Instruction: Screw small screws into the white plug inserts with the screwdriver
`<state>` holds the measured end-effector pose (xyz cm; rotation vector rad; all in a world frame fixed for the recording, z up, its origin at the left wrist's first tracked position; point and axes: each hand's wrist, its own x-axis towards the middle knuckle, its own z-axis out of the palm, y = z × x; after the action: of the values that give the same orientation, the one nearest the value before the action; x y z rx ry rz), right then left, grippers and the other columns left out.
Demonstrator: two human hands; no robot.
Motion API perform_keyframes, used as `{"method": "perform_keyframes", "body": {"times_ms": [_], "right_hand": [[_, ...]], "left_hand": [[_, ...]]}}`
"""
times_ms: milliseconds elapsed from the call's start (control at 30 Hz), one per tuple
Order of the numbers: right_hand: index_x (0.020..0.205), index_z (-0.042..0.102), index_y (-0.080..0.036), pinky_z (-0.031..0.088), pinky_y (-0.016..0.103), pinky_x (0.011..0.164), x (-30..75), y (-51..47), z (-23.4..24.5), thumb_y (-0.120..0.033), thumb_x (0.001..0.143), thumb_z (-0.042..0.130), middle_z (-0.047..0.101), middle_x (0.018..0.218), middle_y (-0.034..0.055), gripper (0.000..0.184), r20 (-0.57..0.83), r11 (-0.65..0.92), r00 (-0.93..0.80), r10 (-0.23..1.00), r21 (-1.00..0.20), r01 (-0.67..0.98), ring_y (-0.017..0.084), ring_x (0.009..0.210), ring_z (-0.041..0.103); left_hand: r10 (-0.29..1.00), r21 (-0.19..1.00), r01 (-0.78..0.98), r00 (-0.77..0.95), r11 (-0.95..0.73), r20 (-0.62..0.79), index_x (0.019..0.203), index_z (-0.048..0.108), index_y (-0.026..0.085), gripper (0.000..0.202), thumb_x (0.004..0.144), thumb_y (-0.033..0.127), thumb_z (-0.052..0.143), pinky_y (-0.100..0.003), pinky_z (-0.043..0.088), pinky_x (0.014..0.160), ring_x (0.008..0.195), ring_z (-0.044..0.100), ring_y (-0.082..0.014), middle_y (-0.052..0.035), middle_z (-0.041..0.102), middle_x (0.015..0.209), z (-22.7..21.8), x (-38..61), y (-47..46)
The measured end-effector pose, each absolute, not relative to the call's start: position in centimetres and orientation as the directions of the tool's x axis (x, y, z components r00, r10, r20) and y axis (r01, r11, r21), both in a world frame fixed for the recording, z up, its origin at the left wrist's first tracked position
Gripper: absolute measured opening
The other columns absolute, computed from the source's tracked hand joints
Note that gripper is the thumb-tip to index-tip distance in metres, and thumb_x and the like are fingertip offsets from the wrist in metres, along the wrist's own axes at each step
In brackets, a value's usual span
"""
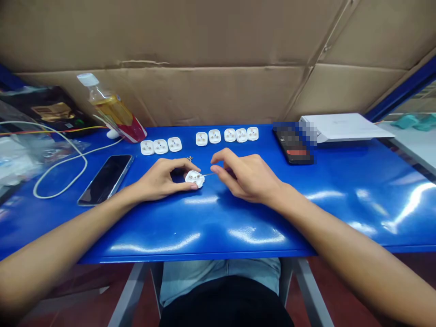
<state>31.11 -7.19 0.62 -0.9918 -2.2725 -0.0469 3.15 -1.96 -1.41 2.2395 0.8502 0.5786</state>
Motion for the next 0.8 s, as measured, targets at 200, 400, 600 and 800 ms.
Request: {"method": "perform_keyframes", "body": {"times_ms": [200,400,600,800], "right_hand": [[0.122,0.055,-0.022,0.049,0.028,0.057,31.17,-7.28,0.93,-0.023,0.1,0.057,0.076,0.082,0.001,0.021,0.53,0.738,-0.554,0.642,-0.23,0.635,0.02,0.065,0.073],[0.119,0.054,-0.022,0.055,0.027,0.065,30.97,-7.16,0.55,-0.024,0.1,0.058,0.078,0.097,0.0053,0.019,0.567,0.743,-0.514,0.644,-0.306,0.595,0.019,0.077,0.077],[0.11,0.057,-0.023,0.053,0.028,0.061,30.88,-7.15,0.51,-0.028,0.103,0.058,0.078,0.086,0.0014,0.009,0.588,0.726,-0.488,0.645,-0.273,0.631,0.018,0.067,0.075],[0.107,0.06,-0.023,0.049,0.027,0.056,30.78,-7.12,0.47,-0.028,0.103,0.061,0.075,0.074,-0.0017,0.007,0.577,0.689,-0.461,0.675,-0.269,0.673,0.018,0.062,0.073]], "left_hand": [[0.716,0.721,0.42,0.682,-0.551,0.15,0.116,0.076,0.02,0.047,0.086,0.056,0.082,-0.029,0.051,0.077,0.089,0.072,-0.0198,-0.0053,0.079,0.102,-1.36,3.17,-1.95],[0.717,0.731,0.409,0.68,-0.546,0.155,0.115,0.076,0.019,0.047,0.086,0.055,0.083,-0.029,0.052,0.078,0.089,0.072,-0.0195,-0.0046,0.079,0.101,-1.45,3.2,-1.96],[0.709,0.731,0.399,0.686,-0.553,0.162,0.115,0.076,0.019,0.044,0.087,0.052,0.083,-0.029,0.051,0.077,0.088,0.071,-0.0188,-0.0041,0.079,0.099,-1.51,3.21,-1.94],[0.726,0.735,0.408,0.668,-0.542,0.165,0.114,0.078,0.019,0.045,0.083,0.051,0.087,-0.029,0.05,0.078,0.088,0.07,-0.0192,-0.0044,0.08,0.1,-1.52,3.15,-1.86]]}}
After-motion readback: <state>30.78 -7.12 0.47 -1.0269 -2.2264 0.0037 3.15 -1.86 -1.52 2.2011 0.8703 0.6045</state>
